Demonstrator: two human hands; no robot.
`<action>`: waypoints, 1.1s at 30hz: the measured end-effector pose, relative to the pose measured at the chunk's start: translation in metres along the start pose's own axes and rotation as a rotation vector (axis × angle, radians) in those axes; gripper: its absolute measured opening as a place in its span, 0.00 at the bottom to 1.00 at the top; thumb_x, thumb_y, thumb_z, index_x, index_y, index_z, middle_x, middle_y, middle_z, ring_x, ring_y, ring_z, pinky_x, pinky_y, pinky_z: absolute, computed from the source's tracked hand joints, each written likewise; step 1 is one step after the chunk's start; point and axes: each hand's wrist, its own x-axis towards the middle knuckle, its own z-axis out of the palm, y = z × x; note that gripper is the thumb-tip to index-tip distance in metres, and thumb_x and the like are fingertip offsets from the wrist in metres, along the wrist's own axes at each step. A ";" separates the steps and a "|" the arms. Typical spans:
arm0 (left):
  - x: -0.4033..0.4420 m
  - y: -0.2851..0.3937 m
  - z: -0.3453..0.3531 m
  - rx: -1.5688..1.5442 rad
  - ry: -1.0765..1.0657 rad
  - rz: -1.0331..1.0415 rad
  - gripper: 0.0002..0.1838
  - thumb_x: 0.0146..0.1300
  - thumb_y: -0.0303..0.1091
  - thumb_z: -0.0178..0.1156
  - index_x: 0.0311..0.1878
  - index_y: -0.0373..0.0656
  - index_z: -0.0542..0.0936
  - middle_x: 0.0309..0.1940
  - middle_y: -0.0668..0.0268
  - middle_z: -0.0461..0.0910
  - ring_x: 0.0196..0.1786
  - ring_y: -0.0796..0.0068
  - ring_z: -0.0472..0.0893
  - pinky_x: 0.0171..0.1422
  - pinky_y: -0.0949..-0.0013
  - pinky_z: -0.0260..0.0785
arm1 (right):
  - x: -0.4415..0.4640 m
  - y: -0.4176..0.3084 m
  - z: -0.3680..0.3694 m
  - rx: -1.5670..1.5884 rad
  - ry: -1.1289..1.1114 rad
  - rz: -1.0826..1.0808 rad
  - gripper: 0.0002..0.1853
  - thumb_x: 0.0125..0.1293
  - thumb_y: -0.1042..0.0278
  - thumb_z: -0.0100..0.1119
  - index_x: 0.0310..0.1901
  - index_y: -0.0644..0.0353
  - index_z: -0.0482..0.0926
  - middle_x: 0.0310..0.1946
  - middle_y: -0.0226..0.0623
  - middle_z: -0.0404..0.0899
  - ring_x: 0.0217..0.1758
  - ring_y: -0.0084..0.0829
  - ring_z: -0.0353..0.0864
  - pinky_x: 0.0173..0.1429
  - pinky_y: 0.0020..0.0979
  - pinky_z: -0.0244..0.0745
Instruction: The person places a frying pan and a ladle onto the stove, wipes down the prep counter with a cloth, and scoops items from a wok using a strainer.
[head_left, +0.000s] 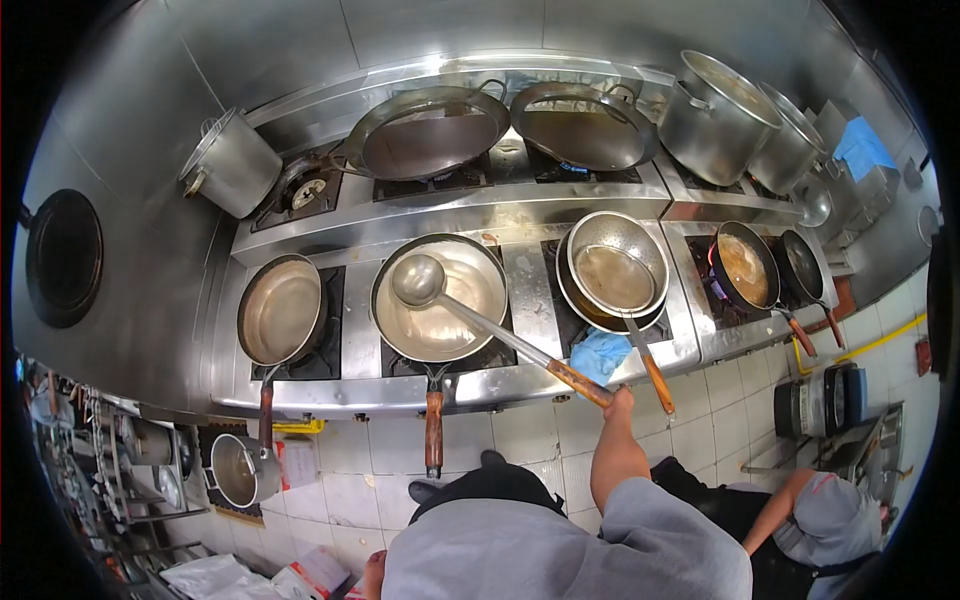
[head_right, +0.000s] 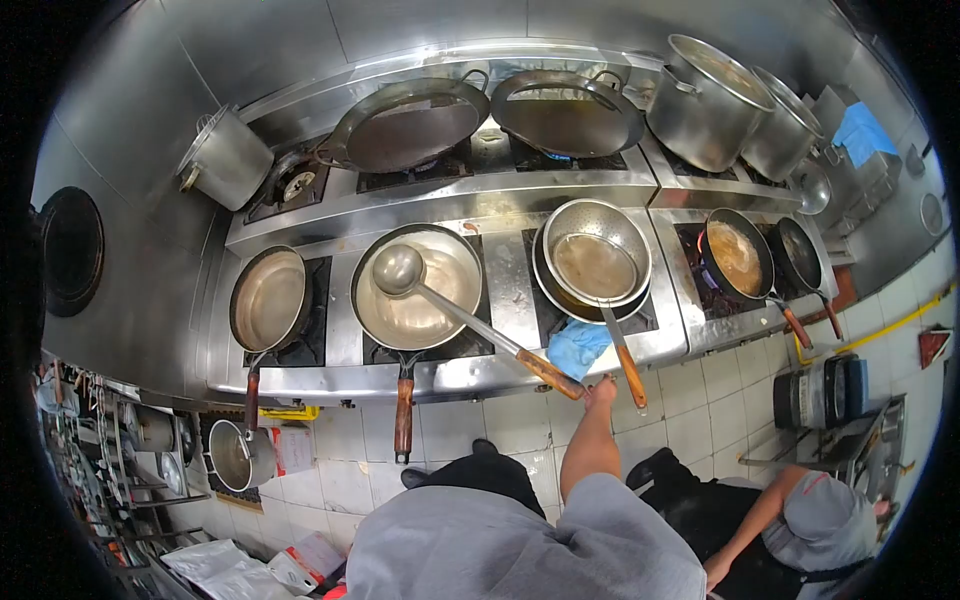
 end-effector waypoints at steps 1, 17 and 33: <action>-0.004 0.004 0.001 0.041 0.019 -0.008 0.14 0.55 0.38 0.56 0.37 0.36 0.77 0.28 0.64 0.79 0.32 0.80 0.75 0.40 0.74 0.68 | -0.004 -0.001 0.000 -0.001 0.000 0.000 0.23 0.65 0.54 0.39 0.55 0.62 0.60 0.49 0.43 0.65 0.46 0.45 0.73 0.43 0.46 0.74; -0.002 0.005 0.006 -0.009 0.013 -0.013 0.12 0.56 0.36 0.55 0.36 0.36 0.77 0.28 0.64 0.79 0.32 0.79 0.75 0.39 0.74 0.68 | 0.002 0.001 -0.004 -0.017 -0.005 -0.042 0.13 0.62 0.63 0.45 0.44 0.63 0.64 0.36 0.42 0.68 0.35 0.42 0.76 0.34 0.44 0.75; -0.045 0.080 -0.002 -0.054 0.071 -0.056 0.10 0.55 0.33 0.55 0.35 0.35 0.76 0.24 0.66 0.77 0.28 0.80 0.73 0.32 0.74 0.67 | -0.012 -0.009 -0.009 -0.223 0.004 -0.088 0.11 0.60 0.67 0.44 0.43 0.59 0.66 0.39 0.40 0.68 0.34 0.37 0.74 0.27 0.36 0.70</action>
